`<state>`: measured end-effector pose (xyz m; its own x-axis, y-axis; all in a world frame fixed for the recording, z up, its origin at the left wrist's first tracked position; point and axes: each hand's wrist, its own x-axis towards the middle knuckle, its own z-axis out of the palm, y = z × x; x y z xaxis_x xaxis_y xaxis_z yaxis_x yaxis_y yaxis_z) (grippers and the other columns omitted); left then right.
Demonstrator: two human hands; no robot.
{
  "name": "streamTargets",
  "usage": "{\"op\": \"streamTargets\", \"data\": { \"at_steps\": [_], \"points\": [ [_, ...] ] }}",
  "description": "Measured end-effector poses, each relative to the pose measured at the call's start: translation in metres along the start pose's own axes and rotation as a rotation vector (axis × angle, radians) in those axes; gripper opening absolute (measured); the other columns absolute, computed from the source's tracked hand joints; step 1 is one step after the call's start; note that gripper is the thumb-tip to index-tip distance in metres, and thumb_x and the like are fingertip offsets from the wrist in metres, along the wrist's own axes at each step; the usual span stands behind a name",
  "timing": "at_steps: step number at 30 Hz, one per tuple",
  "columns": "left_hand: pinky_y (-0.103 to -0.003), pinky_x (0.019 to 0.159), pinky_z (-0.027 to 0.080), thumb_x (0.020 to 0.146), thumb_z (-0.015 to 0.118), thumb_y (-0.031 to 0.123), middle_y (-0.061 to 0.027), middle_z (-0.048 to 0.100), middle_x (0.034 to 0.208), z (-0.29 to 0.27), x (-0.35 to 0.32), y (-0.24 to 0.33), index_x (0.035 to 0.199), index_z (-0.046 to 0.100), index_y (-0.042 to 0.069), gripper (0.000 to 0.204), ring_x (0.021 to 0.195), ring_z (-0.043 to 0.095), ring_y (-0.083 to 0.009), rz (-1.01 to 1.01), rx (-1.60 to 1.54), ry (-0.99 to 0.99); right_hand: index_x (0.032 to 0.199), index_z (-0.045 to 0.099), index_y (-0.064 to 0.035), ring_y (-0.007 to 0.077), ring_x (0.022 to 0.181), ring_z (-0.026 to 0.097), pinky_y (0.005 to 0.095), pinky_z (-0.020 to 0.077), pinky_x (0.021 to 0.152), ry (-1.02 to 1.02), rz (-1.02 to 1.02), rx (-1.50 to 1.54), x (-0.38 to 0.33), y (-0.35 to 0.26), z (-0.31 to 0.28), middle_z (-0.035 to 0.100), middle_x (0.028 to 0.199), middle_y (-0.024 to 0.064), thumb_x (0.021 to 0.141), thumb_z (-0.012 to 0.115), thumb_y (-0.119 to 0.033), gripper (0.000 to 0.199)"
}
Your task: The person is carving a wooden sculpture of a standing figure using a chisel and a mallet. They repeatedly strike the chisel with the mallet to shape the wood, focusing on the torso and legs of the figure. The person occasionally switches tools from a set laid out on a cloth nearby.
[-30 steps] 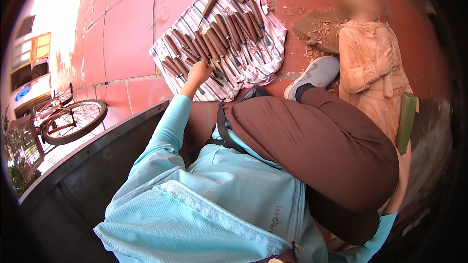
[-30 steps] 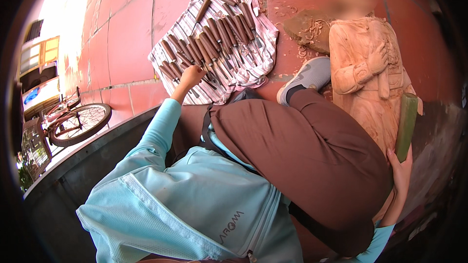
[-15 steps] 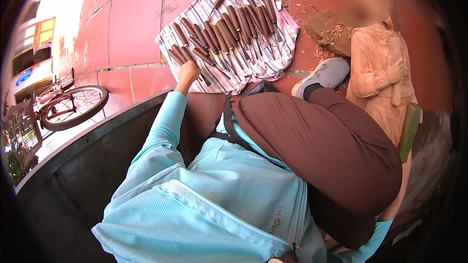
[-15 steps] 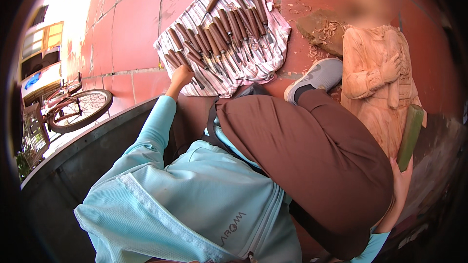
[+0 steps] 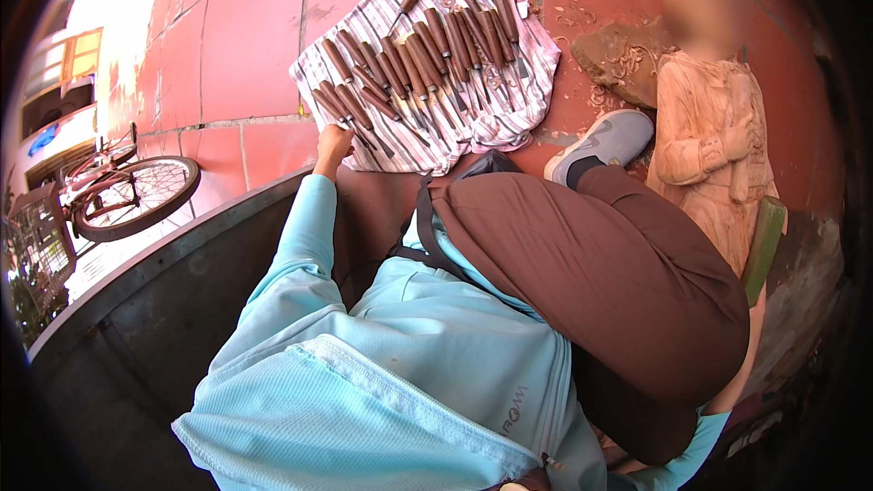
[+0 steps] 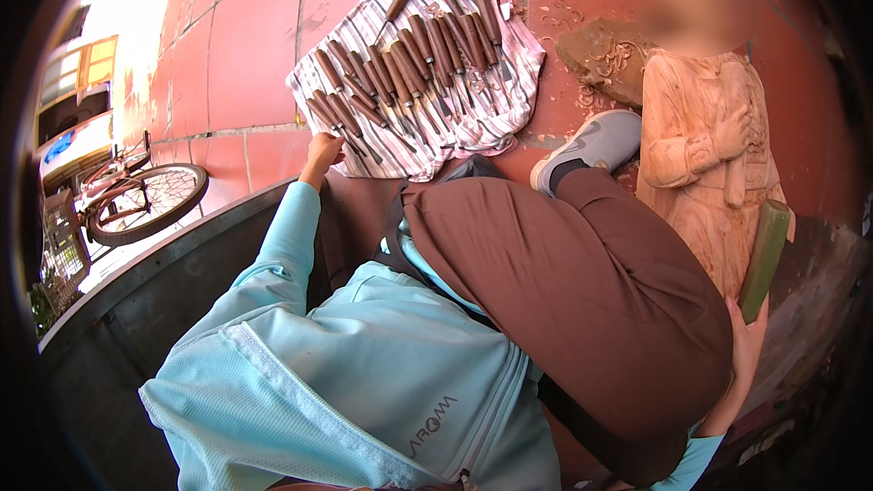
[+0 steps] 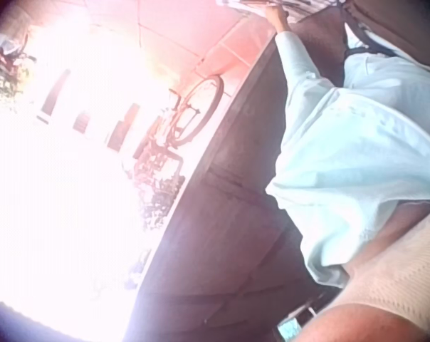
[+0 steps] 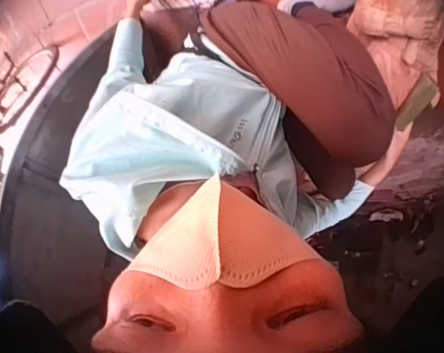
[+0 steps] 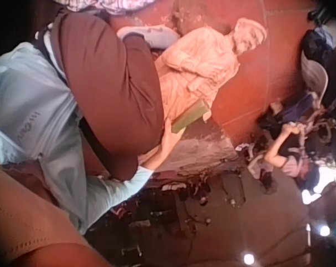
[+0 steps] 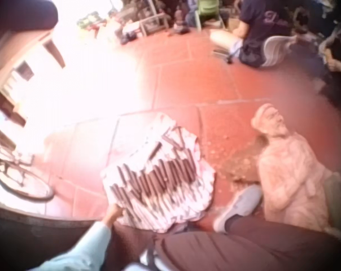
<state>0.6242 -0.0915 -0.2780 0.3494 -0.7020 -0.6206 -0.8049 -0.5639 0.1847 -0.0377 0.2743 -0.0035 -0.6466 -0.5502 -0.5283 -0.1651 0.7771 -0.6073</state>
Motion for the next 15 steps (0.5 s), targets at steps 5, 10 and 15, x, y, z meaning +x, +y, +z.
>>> {"op": "streamTargets", "data": {
  "at_steps": [5,10,15],
  "points": [
    [-0.03,0.055,0.055,0.08,0.066,0.024,-0.012,0.066,0.066,0.014,-0.003,-0.014,0.077,0.068,-0.005,0.029,0.054,0.066,-0.0197,-0.006,-0.046,-0.03,0.137,0.041,-0.0015,0.0129,0.092,0.048,0.0244,0.0388,0.087,-0.003,-0.004,-0.003,0.001,-0.003,0.004,0.052,0.108,0.0039,0.087,0.066,-0.014,0.058],
    [-0.033,0.055,0.053,0.078,0.067,0.025,-0.0123,0.066,0.065,0.015,-0.017,0.003,0.077,0.067,-0.005,0.03,0.057,0.066,-0.0212,0.051,-0.08,0.123,0.136,0.041,-0.0011,0.0132,0.093,0.048,0.0246,0.0386,0.088,0.008,-0.002,-0.017,-0.001,-0.003,0.002,0.052,0.11,0.0045,0.086,0.067,-0.016,0.058],
    [-0.035,0.054,0.052,0.075,0.066,0.021,-0.0125,0.064,0.064,0.023,-0.01,0.002,0.078,0.065,-0.003,0.024,0.055,0.064,-0.0215,0.136,0.018,-0.006,0.135,0.042,-0.001,0.013,0.092,0.047,0.0241,0.0386,0.086,-0.018,-0.014,-0.016,0.001,-0.001,-0.001,0.052,0.107,0.0042,0.086,0.067,-0.016,0.056]
  ]
}}
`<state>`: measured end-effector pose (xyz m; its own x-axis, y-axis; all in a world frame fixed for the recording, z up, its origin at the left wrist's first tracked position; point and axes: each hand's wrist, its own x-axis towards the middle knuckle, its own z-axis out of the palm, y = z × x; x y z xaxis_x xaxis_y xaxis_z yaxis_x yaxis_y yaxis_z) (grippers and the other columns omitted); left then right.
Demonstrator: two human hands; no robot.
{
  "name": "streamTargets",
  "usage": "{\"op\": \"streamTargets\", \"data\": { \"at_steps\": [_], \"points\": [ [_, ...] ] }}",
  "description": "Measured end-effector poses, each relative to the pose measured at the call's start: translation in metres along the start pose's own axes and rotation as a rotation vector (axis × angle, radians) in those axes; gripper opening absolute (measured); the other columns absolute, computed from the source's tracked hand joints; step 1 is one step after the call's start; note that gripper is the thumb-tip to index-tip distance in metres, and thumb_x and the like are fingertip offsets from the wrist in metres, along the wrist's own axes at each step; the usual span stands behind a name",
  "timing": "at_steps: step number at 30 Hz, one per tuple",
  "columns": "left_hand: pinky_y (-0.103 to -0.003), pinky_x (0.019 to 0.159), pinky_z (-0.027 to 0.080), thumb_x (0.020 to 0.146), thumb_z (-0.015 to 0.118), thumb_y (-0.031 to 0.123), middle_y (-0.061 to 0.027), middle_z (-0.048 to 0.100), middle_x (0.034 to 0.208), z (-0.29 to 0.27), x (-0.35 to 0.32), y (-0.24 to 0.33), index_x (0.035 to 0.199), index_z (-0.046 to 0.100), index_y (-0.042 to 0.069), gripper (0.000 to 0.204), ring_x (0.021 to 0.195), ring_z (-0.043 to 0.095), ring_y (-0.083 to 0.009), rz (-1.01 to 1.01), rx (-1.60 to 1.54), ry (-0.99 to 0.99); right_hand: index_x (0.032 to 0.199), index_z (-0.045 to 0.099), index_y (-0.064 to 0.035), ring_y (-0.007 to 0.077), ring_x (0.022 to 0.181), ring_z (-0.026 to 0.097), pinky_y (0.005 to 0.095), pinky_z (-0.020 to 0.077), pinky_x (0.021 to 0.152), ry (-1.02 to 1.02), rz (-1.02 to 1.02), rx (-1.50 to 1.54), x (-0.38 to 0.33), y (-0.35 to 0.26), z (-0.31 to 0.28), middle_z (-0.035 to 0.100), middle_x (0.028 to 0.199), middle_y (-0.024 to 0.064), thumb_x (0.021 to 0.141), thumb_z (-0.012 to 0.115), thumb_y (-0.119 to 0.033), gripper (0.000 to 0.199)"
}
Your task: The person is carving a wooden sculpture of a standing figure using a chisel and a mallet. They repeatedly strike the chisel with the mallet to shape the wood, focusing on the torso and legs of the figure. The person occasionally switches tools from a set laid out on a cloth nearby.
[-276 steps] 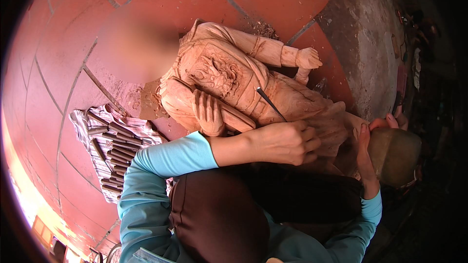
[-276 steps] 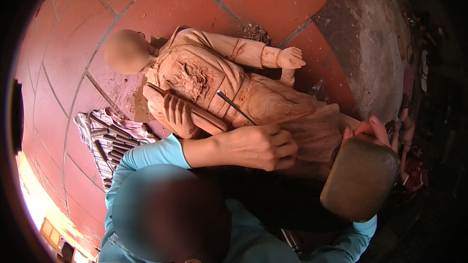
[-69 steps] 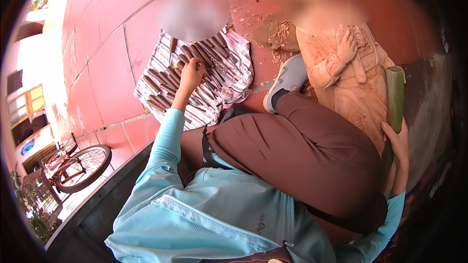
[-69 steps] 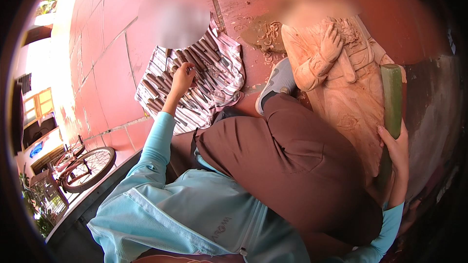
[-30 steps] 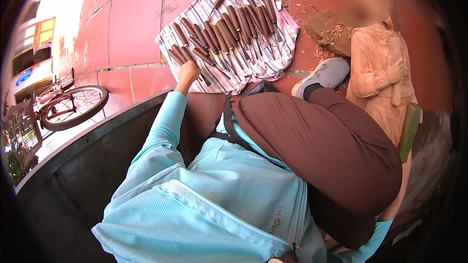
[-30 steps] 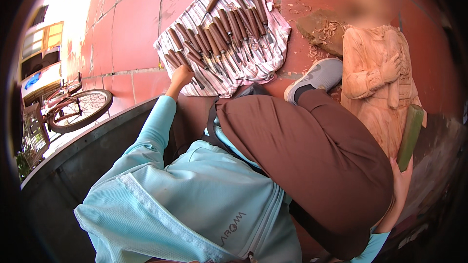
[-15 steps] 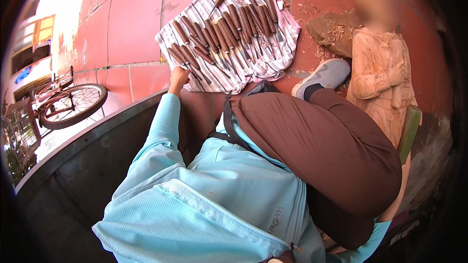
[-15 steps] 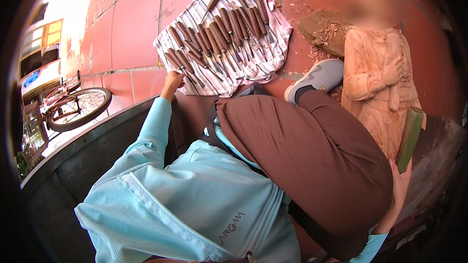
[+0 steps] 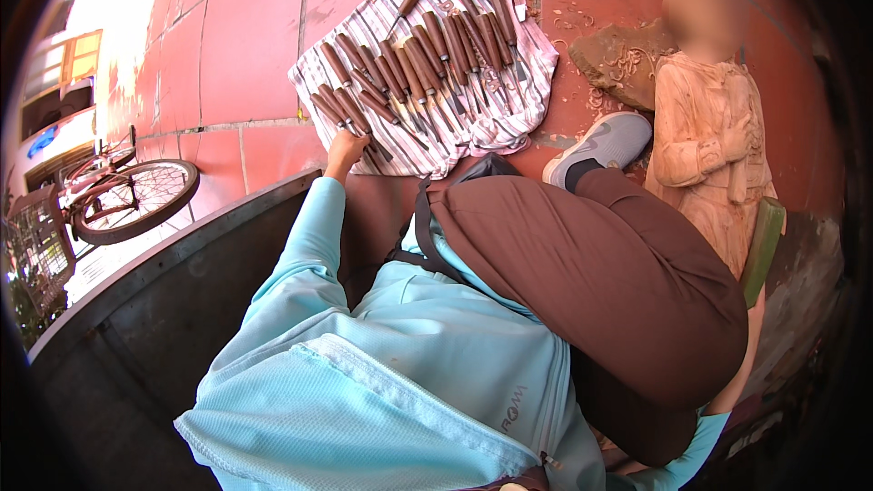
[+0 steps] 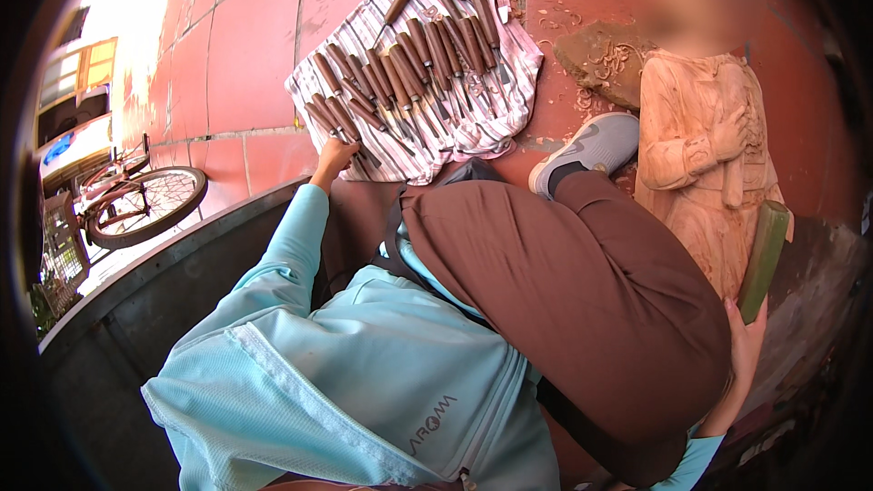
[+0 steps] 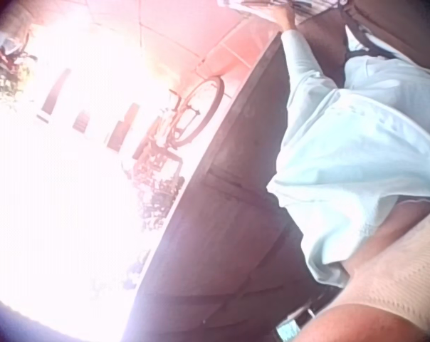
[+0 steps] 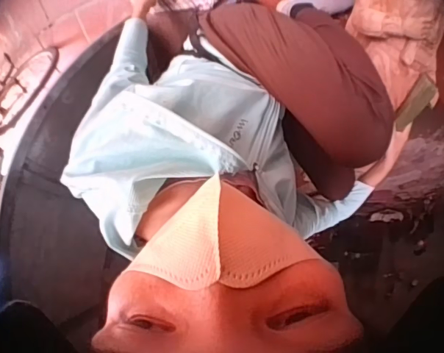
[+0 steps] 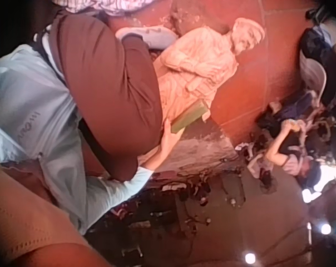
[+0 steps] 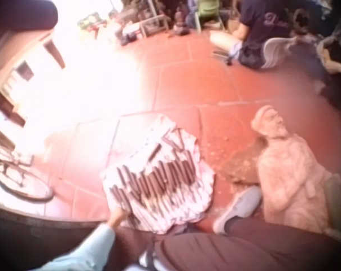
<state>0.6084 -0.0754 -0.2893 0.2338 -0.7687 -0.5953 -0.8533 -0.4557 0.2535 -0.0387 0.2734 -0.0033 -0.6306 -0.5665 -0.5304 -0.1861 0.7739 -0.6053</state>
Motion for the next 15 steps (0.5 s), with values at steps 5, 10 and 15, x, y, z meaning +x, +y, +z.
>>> {"op": "streamTargets", "data": {
  "at_steps": [5,10,15],
  "points": [
    [-0.036,0.054,0.05,0.073,0.063,0.016,-0.0131,0.064,0.062,0.002,0.015,-0.025,0.078,0.067,-0.003,0.02,0.056,0.065,-0.0235,-0.013,-0.084,-0.143,0.134,0.043,-0.0015,0.0118,0.088,0.047,0.023,0.0387,0.083,0.003,-0.032,0.036,0.006,-0.005,0.009,0.051,0.101,0.0023,0.086,0.067,-0.016,0.055],
    [-0.038,0.06,0.052,0.075,0.061,0.019,-0.0169,0.066,0.068,-0.015,-0.017,0.062,0.079,0.068,-0.003,0.024,0.063,0.066,-0.0275,0.079,0.416,-0.31,0.133,0.044,-0.002,0.0109,0.087,0.046,0.0228,0.0388,0.082,0.018,0.01,0.03,-0.005,-0.002,0.001,0.05,0.098,0.0016,0.086,0.067,-0.014,0.054],
    [-0.046,0.083,0.049,0.081,0.054,0.02,-0.0219,0.065,0.1,-0.012,0.015,0.101,0.095,0.065,0.001,0.026,0.098,0.061,-0.0391,0.27,0.374,0.255,0.131,0.046,-0.0036,0.0086,0.079,0.047,0.0216,0.0407,0.074,0.097,-0.033,-0.059,-0.009,-0.007,0.008,0.05,0.09,-0.0007,0.085,0.067,-0.014,0.051]
  ]
}}
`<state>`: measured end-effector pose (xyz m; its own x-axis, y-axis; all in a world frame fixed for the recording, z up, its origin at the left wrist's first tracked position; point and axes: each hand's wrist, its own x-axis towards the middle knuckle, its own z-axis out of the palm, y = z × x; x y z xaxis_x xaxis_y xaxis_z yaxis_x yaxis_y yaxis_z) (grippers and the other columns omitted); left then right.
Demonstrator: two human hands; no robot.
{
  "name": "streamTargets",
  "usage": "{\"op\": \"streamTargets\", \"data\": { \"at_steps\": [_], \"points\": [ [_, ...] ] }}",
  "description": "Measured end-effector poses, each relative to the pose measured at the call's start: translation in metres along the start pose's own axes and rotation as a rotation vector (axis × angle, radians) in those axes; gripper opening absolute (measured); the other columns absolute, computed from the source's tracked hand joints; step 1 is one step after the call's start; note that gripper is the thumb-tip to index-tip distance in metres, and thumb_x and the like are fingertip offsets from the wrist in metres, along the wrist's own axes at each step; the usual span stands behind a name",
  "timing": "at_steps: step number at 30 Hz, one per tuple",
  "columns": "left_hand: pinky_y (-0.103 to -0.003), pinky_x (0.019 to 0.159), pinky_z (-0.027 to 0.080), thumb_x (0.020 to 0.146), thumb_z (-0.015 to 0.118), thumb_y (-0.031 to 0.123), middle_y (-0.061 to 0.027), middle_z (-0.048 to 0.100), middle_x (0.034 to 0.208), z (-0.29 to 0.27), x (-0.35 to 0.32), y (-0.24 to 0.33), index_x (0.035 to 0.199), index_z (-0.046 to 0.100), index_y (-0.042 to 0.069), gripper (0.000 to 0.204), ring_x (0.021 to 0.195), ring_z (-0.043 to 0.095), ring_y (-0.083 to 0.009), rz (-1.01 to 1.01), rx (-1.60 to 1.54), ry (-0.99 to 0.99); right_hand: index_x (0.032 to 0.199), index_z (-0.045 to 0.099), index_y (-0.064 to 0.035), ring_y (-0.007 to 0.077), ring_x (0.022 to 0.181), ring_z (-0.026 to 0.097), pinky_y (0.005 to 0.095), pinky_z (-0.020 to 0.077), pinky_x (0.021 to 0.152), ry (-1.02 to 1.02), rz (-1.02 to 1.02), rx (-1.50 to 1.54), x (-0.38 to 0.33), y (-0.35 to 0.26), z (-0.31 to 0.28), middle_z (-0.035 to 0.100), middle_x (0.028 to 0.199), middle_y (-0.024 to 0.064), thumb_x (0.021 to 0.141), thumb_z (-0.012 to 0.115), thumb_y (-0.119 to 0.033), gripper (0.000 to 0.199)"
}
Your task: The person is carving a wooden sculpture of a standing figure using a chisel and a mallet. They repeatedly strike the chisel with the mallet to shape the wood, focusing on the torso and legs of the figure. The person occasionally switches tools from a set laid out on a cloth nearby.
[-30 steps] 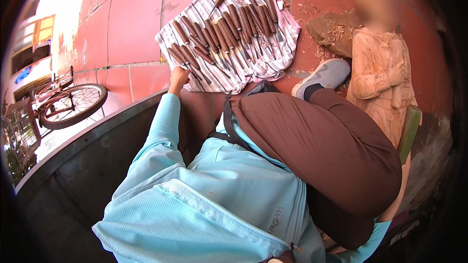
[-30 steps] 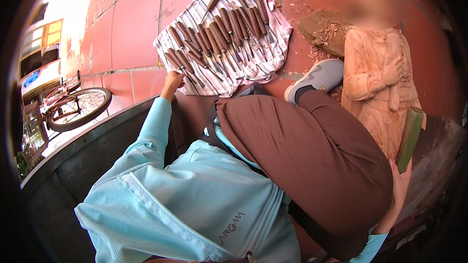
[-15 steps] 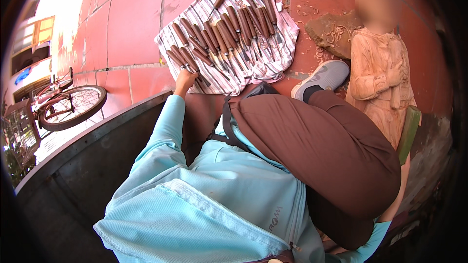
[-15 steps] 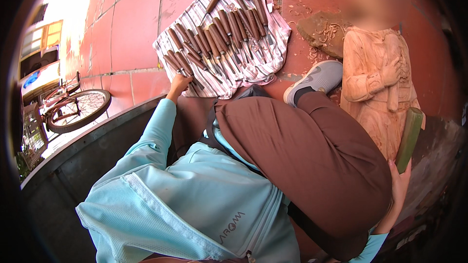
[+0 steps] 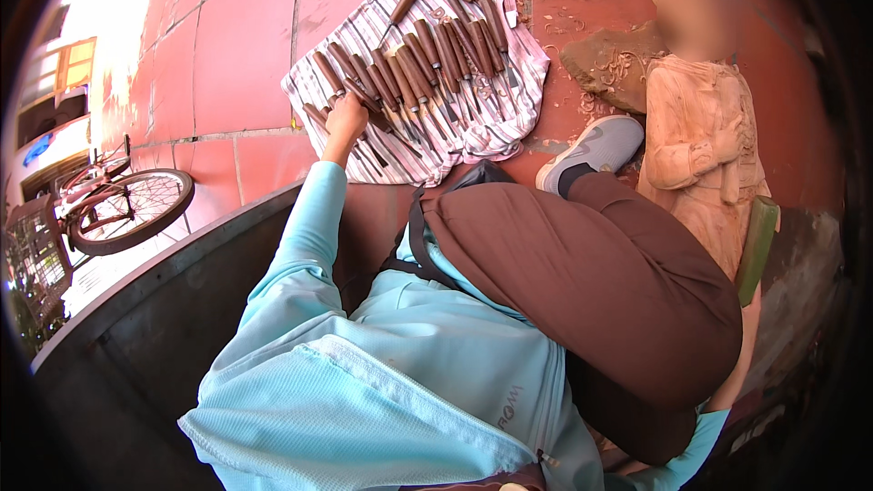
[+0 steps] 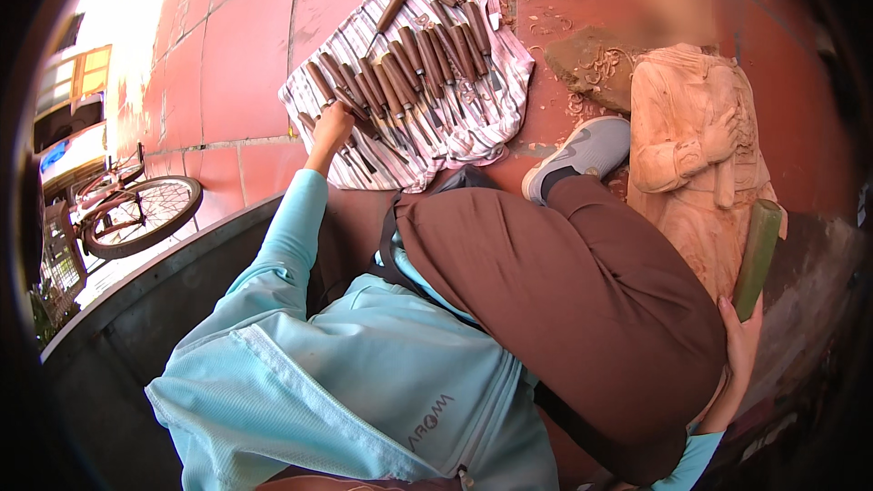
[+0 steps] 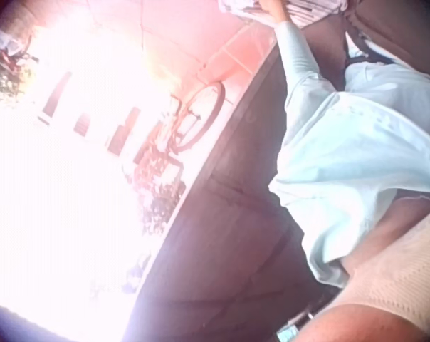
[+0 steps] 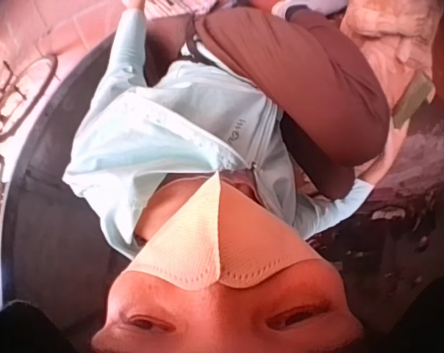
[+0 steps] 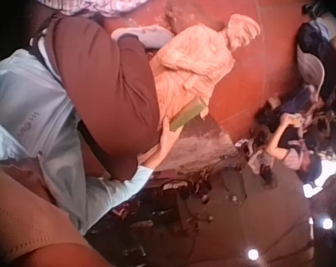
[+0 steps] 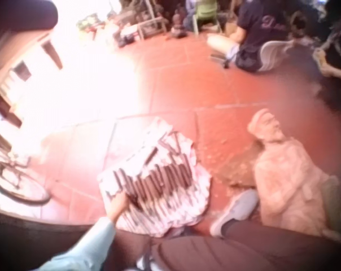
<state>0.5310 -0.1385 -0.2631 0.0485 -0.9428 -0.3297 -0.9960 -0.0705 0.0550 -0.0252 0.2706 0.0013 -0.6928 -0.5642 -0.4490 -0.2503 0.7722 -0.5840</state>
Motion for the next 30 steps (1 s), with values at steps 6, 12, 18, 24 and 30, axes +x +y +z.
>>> {"op": "streamTargets", "data": {
  "at_steps": [6,12,18,24,30],
  "points": [
    [-0.045,0.079,0.051,0.081,0.068,0.031,-0.0227,0.065,0.099,-0.01,0.03,0.018,0.096,0.063,-0.003,0.038,0.094,0.063,-0.0398,0.025,0.132,0.087,0.128,0.047,-0.0072,0.0057,0.067,0.048,0.0209,0.0414,0.06,-0.037,0.01,0.07,0.001,-0.004,0.0,0.051,0.08,-0.0018,0.083,0.07,-0.015,0.051],
    [-0.044,0.069,0.048,0.073,0.069,0.023,-0.0245,0.065,0.074,0.021,0.073,-0.059,0.073,0.066,-0.007,0.03,0.075,0.065,-0.0387,0.198,0.036,0.058,0.131,0.045,-0.0067,0.01,0.078,0.054,0.0248,0.0454,0.07,-0.162,0.105,0.135,0.016,-0.017,-0.006,0.057,0.09,0.0024,0.078,0.072,-0.018,0.06],
    [-0.038,0.054,0.046,0.072,0.065,0.017,-0.0129,0.055,0.056,0.024,0.104,-0.062,0.071,0.061,-0.011,0.028,0.052,0.053,-0.0234,0.063,-0.363,-0.139,0.133,0.043,-0.008,0.0247,0.113,0.054,0.0369,0.0386,0.098,-0.118,0.034,-0.023,0.012,-0.002,-0.014,0.061,0.114,0.0144,0.077,0.071,-0.031,0.067],
    [-0.026,0.038,0.039,0.087,0.054,0.018,-0.0063,0.05,0.057,-0.008,0.084,-0.037,0.07,0.052,-0.001,0.025,0.042,0.045,-0.0145,-0.269,-0.955,-0.426,0.133,0.044,-0.0114,0.0301,0.11,0.057,0.0389,0.0372,0.098,-0.072,-0.023,-0.138,0.007,-0.004,-0.012,0.063,0.114,0.0146,0.076,0.069,-0.035,0.066],
    [-0.019,0.064,0.058,0.092,0.057,0.006,-0.0098,0.066,0.086,-0.059,0.1,-0.006,0.096,0.059,-0.003,0.011,0.075,0.067,-0.0149,-0.432,-1.48,-0.547,0.129,0.046,-0.0111,0.0283,0.106,0.06,0.0371,0.0381,0.093,-0.058,-0.032,-0.204,0.008,-0.008,-0.013,0.064,0.11,0.0134,0.074,0.07,-0.028,0.062]
  ]
}}
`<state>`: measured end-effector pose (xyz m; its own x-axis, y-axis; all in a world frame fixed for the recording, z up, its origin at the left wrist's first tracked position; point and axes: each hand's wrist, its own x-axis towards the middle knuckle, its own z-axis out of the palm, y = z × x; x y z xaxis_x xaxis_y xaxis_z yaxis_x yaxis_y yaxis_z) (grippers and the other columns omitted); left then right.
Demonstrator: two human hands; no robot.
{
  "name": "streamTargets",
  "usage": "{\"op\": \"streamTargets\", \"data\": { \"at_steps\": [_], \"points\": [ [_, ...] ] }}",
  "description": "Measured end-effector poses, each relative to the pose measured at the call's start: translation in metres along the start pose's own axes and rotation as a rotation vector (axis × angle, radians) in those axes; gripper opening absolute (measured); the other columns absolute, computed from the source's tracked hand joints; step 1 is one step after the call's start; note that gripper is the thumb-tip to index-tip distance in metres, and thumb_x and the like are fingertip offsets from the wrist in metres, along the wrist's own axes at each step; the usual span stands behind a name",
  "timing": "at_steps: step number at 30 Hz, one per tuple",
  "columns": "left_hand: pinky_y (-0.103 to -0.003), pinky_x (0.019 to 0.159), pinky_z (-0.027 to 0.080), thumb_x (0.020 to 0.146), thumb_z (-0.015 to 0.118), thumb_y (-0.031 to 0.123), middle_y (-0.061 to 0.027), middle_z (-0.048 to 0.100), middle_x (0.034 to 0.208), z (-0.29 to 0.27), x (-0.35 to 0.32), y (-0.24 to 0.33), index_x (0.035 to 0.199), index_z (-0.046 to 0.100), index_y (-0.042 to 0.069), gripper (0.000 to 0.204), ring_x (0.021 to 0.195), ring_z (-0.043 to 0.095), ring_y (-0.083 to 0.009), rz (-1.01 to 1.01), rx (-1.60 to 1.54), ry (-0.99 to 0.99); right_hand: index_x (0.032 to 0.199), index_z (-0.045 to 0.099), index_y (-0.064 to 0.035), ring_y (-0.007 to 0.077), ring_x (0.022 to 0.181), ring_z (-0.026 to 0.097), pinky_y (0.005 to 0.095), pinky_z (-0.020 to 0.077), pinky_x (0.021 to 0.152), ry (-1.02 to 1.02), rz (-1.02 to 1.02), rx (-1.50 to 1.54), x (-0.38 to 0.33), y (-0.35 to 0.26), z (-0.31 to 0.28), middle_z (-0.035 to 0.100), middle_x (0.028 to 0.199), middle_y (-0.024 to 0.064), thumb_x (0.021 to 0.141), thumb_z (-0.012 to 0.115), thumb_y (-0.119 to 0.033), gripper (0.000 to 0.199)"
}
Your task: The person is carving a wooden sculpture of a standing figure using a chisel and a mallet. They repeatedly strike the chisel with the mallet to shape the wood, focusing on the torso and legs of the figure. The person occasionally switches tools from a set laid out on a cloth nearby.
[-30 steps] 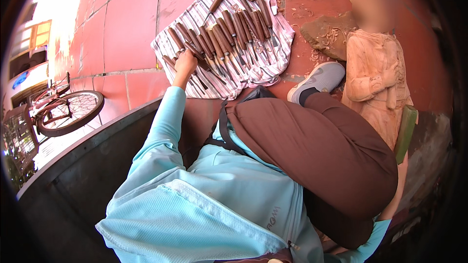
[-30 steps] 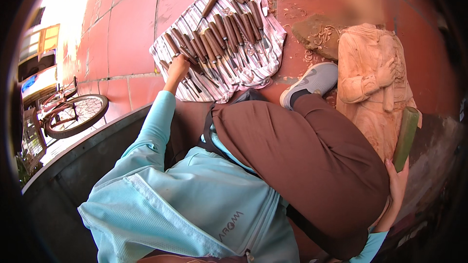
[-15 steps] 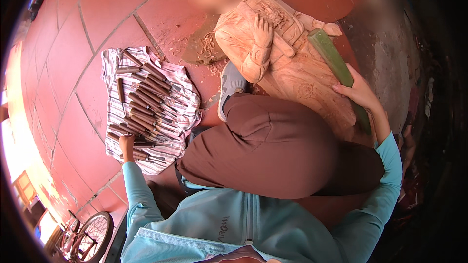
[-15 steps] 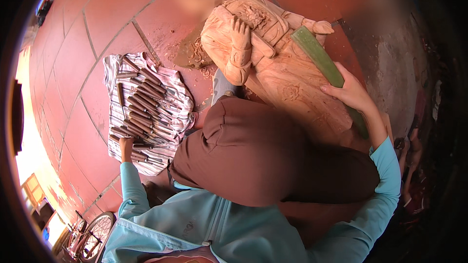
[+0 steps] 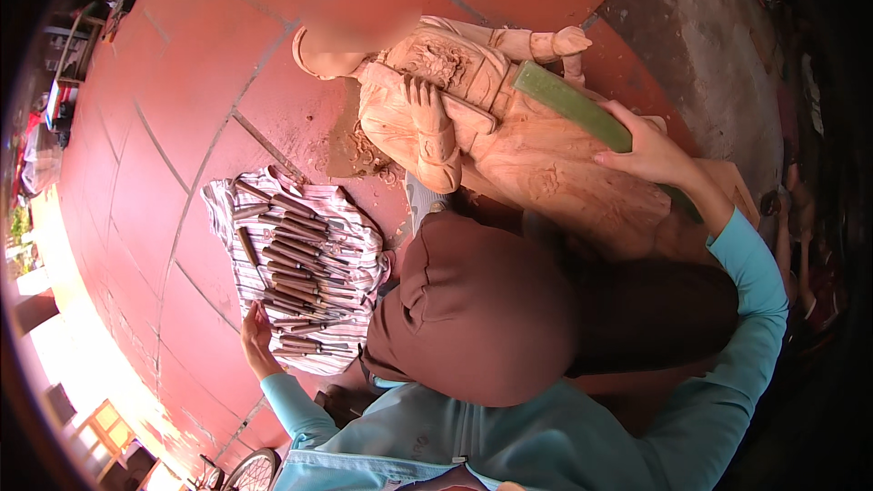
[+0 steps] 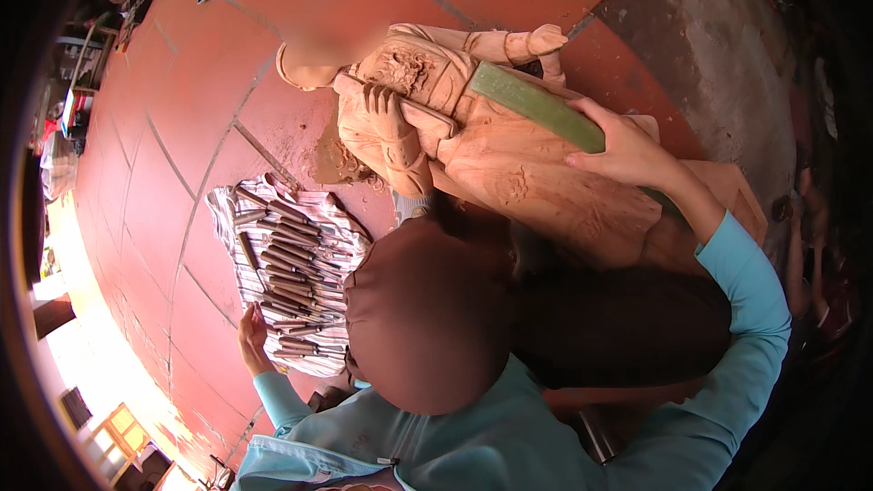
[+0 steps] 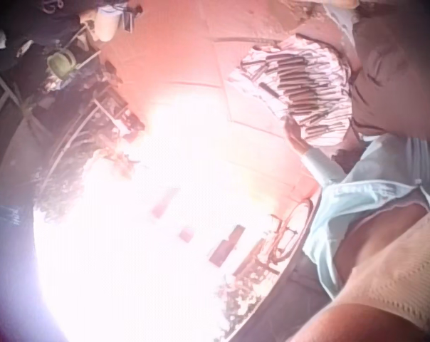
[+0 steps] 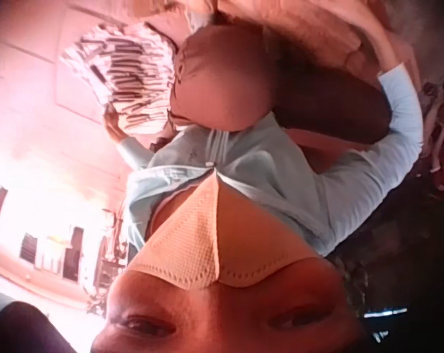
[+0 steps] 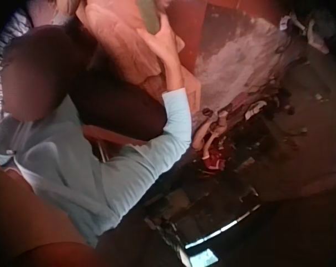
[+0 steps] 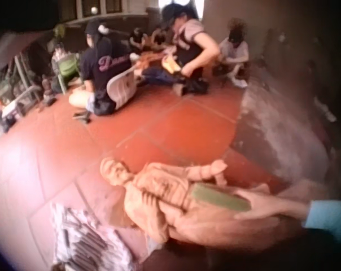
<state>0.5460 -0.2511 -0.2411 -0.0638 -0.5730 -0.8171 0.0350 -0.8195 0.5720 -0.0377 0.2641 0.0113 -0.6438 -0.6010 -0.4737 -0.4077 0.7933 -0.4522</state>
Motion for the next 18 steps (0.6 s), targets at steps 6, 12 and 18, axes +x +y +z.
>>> {"op": "streamTargets", "data": {
  "at_steps": [6,12,18],
  "points": [
    [-0.028,0.074,0.061,0.09,0.057,0.001,-0.0162,0.066,0.096,0.272,-0.164,0.009,0.097,0.059,-0.006,0.01,0.085,0.067,-0.0206,0.595,0.235,-0.482,0.128,0.045,-0.0081,0.0293,0.108,0.059,0.0375,0.0425,0.091,-0.01,-0.008,0.025,0.009,-0.003,-0.002,0.062,0.113,0.0151,0.073,0.07,-0.024,0.062],
    [-0.036,0.077,0.059,0.092,0.054,0.0,-0.0183,0.061,0.104,0.469,-0.268,-0.051,0.12,0.033,0.01,0.036,0.085,0.067,-0.0239,0.714,0.532,-0.939,0.127,0.047,-0.003,0.0301,0.113,0.056,0.0371,0.043,0.095,0.011,-0.085,0.223,0.01,0.014,0.004,0.056,0.123,0.0167,0.074,0.069,-0.019,0.06],
    [-0.027,0.071,0.058,0.091,0.058,0.002,-0.0063,0.048,0.093,0.52,-0.267,-0.079,0.109,0.034,0.005,0.031,0.082,0.058,-0.0131,0.732,0.729,-1.077,0.124,0.05,-0.0022,0.0293,0.112,0.056,0.0368,0.0441,0.094,0.09,-0.127,0.196,0.011,0.019,0.009,0.056,0.122,0.0159,0.073,0.069,-0.016,0.056]
  ]
}}
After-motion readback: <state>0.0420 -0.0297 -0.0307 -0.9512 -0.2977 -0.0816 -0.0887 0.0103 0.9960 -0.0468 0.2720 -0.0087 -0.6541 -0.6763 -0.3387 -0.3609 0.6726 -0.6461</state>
